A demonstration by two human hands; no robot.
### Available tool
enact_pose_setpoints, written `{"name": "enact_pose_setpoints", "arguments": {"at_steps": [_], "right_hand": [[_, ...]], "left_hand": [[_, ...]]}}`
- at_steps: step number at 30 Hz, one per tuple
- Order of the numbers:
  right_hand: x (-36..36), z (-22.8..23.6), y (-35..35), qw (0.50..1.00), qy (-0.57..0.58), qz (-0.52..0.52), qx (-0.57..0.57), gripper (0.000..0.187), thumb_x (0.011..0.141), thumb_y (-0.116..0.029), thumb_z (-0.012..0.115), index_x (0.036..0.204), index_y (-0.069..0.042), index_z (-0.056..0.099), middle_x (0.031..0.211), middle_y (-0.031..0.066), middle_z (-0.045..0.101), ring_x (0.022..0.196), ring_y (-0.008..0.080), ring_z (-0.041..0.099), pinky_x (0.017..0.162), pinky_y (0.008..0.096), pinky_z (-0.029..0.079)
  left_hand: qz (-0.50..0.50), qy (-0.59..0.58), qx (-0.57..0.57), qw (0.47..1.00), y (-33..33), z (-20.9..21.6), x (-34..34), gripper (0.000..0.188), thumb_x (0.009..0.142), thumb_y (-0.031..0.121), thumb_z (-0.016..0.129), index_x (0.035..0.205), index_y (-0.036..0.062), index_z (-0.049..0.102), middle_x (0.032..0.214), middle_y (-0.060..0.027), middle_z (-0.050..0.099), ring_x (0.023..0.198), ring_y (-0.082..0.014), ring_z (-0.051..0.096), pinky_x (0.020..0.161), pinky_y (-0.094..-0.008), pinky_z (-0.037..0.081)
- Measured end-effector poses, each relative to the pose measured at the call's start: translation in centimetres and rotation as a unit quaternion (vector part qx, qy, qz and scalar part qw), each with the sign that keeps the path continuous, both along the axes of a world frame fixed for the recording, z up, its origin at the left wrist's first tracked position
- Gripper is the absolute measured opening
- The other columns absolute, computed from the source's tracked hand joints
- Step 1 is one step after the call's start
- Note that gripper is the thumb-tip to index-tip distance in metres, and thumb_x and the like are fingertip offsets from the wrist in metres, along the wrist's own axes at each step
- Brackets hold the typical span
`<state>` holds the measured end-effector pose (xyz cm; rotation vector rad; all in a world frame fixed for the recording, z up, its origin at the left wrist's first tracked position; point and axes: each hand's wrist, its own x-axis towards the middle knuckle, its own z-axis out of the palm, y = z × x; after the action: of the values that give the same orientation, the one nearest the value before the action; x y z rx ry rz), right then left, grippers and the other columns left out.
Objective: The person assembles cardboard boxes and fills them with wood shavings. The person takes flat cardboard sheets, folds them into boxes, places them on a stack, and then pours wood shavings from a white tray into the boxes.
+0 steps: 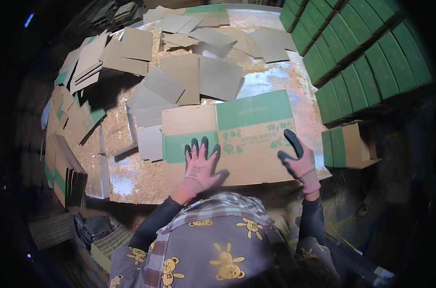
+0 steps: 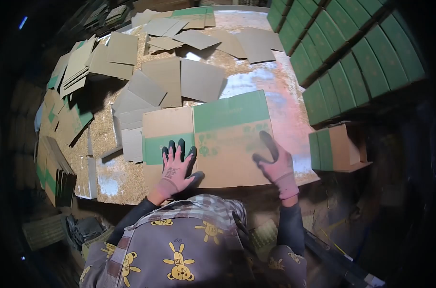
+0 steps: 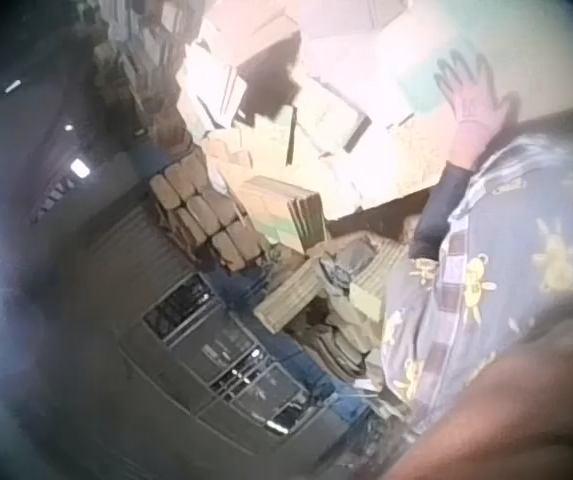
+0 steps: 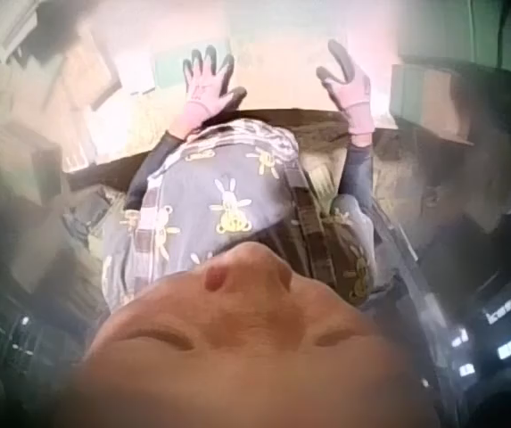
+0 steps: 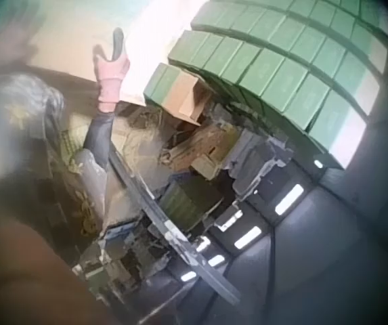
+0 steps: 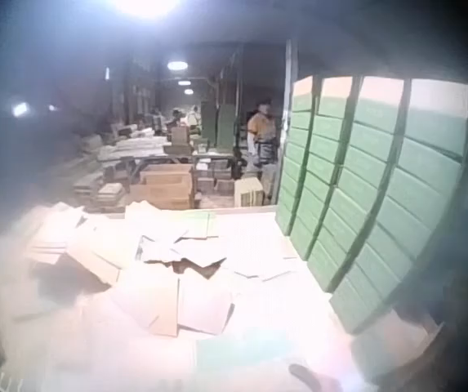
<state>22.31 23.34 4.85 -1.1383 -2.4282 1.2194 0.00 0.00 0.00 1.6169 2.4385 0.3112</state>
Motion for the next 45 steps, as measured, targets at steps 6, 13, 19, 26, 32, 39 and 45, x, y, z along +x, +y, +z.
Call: {"name": "enact_pose_setpoints", "arguments": {"at_steps": [6,13,19,26,32,39,45], "right_hand": [[1.7,4.7,2.1,0.812,0.429,-0.044,-0.392,0.048,0.101,-0.022,0.040,0.144,-0.001,0.040,0.147,0.0142,0.042,0.130,0.0221,0.047,0.107,0.0345,0.040],[-5.5,7.7,-0.5,0.948,0.306,-0.075,-0.048,0.054,0.084,-0.019,0.075,0.128,0.001,0.051,0.113,0.0079,0.060,0.102,0.0146,0.058,0.091,0.0275,0.048],[-9.1,8.9,0.3,0.888,0.381,-0.002,-0.259,0.073,0.080,-0.019,0.072,0.140,0.002,0.037,0.121,0.0152,0.058,0.110,0.0261,0.058,0.099,0.0373,0.045],[-15.3,5.5,-3.0,0.854,-0.057,0.084,0.510,0.085,0.071,-0.048,0.072,0.138,-0.005,0.046,0.154,0.0214,0.016,0.141,0.0440,0.011,0.108,0.0684,0.010],[-15.6,13.4,-3.0,0.904,0.032,0.209,0.371,0.060,0.067,-0.039,0.076,0.113,-0.005,0.057,0.112,0.0182,0.052,0.106,0.0337,0.051,0.090,0.0476,0.037],[-7.2,6.4,-7.2,0.919,0.075,0.230,0.311,0.109,0.063,-0.043,0.081,0.147,0.000,0.027,0.149,0.0273,0.028,0.140,0.0413,0.026,0.116,0.0522,0.019],[-3.7,-2.7,-11.4,0.981,0.135,0.048,0.133,0.085,0.077,-0.027,0.072,0.145,0.001,0.030,0.145,0.0177,0.033,0.132,0.0297,0.033,0.111,0.0409,0.025]], "left_hand": [[-0.278,0.003,-0.056,0.959,-0.4,9.9,-1.1,0.066,0.075,0.032,0.070,0.135,0.0142,0.049,0.135,-0.0187,0.044,0.126,-0.0417,0.043,0.099,-0.0524,0.040],[-0.115,-0.622,0.000,0.775,-0.4,16.7,-12.1,0.041,0.083,0.024,0.071,0.118,0.0014,0.063,0.092,-0.0061,0.065,0.084,-0.0118,0.063,0.076,-0.0251,0.051],[0.026,-0.326,0.441,0.836,1.2,17.0,-8.5,0.029,0.085,0.009,0.063,0.113,0.0013,0.061,0.099,-0.0100,0.067,0.093,-0.0160,0.064,0.083,-0.0291,0.051],[-0.256,0.052,-0.084,0.962,-6.2,19.1,-9.8,0.080,0.072,0.029,0.076,0.144,0.0242,0.043,0.148,-0.0230,0.032,0.133,-0.0518,0.029,0.110,-0.0528,0.028],[0.062,-0.356,0.175,0.916,-6.5,7.1,-10.3,0.089,0.082,0.032,0.073,0.149,0.0002,0.024,0.153,-0.0214,0.025,0.140,-0.0308,0.028,0.112,-0.0398,0.028],[0.136,-0.499,0.403,0.755,-5.7,-0.4,-8.1,0.069,0.092,0.019,0.064,0.150,0.0054,0.029,0.132,-0.0077,0.053,0.111,-0.0154,0.055,0.098,-0.0291,0.044],[-0.010,-0.434,0.346,0.832,-2.0,14.4,-8.8,0.049,0.084,0.017,0.071,0.127,0.0029,0.052,0.107,-0.0072,0.066,0.096,-0.0196,0.065,0.082,-0.0338,0.053]]}}
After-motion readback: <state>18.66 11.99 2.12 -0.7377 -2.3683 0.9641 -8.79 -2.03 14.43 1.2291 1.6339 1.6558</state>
